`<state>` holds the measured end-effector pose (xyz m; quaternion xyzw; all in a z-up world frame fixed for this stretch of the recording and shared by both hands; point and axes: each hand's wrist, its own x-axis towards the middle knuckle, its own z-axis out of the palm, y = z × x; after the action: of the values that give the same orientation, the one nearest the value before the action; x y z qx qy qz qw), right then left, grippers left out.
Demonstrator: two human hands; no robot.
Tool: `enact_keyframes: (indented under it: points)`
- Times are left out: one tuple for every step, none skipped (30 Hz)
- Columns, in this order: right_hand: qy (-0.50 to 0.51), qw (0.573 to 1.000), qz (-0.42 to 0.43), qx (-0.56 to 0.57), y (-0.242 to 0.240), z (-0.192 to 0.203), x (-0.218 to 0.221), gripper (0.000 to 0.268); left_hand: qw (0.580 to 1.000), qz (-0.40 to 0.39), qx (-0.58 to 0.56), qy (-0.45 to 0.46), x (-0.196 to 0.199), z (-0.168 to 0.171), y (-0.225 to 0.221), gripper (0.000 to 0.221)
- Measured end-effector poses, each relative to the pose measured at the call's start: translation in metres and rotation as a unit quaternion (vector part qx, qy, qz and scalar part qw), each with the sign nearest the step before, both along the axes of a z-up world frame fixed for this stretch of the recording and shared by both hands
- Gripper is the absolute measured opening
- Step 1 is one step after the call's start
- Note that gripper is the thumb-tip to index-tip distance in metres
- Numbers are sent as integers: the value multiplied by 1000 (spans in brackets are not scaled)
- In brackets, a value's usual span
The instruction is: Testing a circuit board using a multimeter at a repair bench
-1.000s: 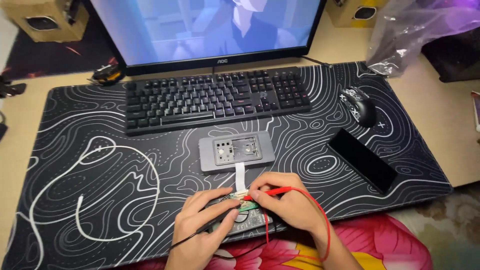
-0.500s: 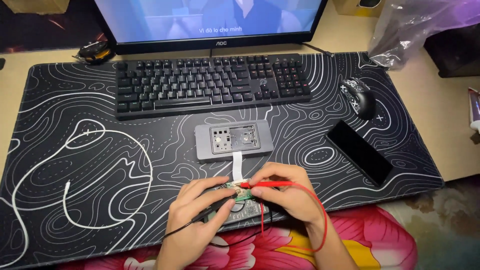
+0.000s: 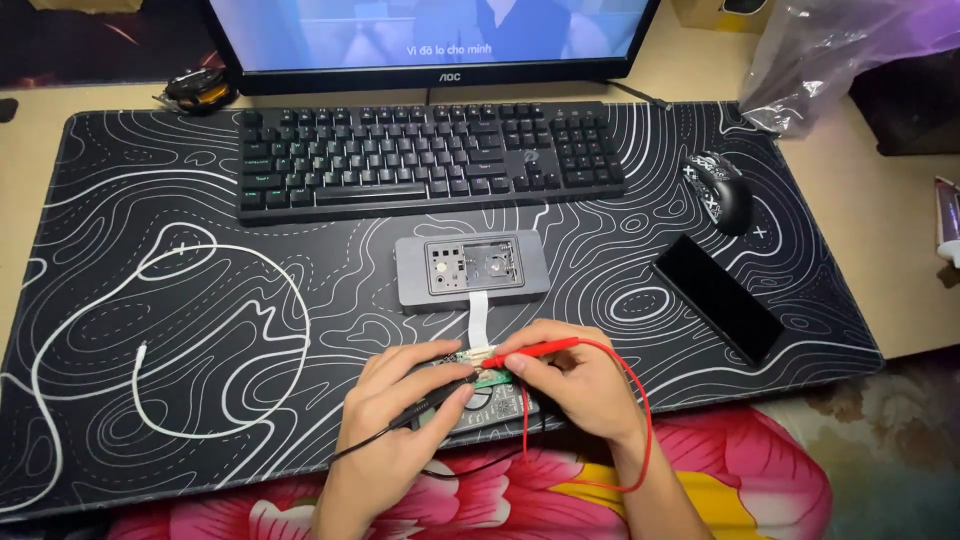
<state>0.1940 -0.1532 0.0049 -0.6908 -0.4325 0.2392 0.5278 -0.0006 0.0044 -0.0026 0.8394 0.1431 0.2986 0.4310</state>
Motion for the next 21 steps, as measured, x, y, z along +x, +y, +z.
enact_keyframes:
  points:
    - [-1,1000,-1,0,0,0,1,15,1000,-1,0,-1,1,0,1,14]
    - [-3,1000,5,6,0,-1,2,15,1000,-2,4,-6,1,1,1,14]
    - [-2,1000,11,10,0,-2,2,15,1000,-2,5,-9,0,1,1,14]
    - [-1,1000,10,7,-2,-3,1,15,1000,-3,3,-7,-1,0,-1,14]
    - [1,1000,9,6,-1,-3,1,15,1000,-1,6,-11,0,0,0,13]
    - [3,1000,8,5,-1,-4,2,15,1000,0,8,-16,0,0,0,13]
    - [2,1000,8,5,-1,-4,2,15,1000,0,7,-16,0,0,0,13]
    - [2,1000,7,4,-2,-5,3,15,1000,-1,4,-15,0,0,1,13]
    - [3,1000,5,2,-2,-5,2,15,1000,-3,0,-13,-1,1,1,14]
    - [4,1000,5,1,-3,-6,2,15,1000,-2,-1,-12,-2,0,1,14]
    - [5,1000,2,0,-3,-7,2,15,1000,-3,-9,-15,-2,0,1,15]
    - [7,1000,0,-1,-3,-8,3,15,1000,-4,-16,-18,-2,-1,2,16]
    - [8,1000,0,-2,-4,-9,3,15,1000,-4,-17,-17,-3,-1,2,16]
    - [7,1000,-6,-12,-5,-10,4,15,1000,-6,-23,-15,-3,-1,2,17]
    - [7,1000,-11,-21,-4,-10,4,15,999,-8,-28,-13,-3,-1,3,17]
    - [7,1000,-10,-21,-4,-11,4,15,999,-8,-28,-13,-4,-1,3,17]
    - [6,1000,-6,-17,-4,-11,4,15,999,-8,-30,-14,-4,-1,3,16]
    - [5,1000,-2,-12,-5,-11,5,15,999,-8,-31,-16,-3,-1,3,16]
    - [6,1000,-3,-13,-4,-8,4,15,999,-9,-32,-15,-3,0,2,16]
    - [-4,1000,6,-8,-3,-5,3,15,999,-10,-29,-15,-3,0,2,15]
    - [-15,1000,16,-1,-1,-2,2,15,1000,-11,-25,-15,-3,0,3,15]
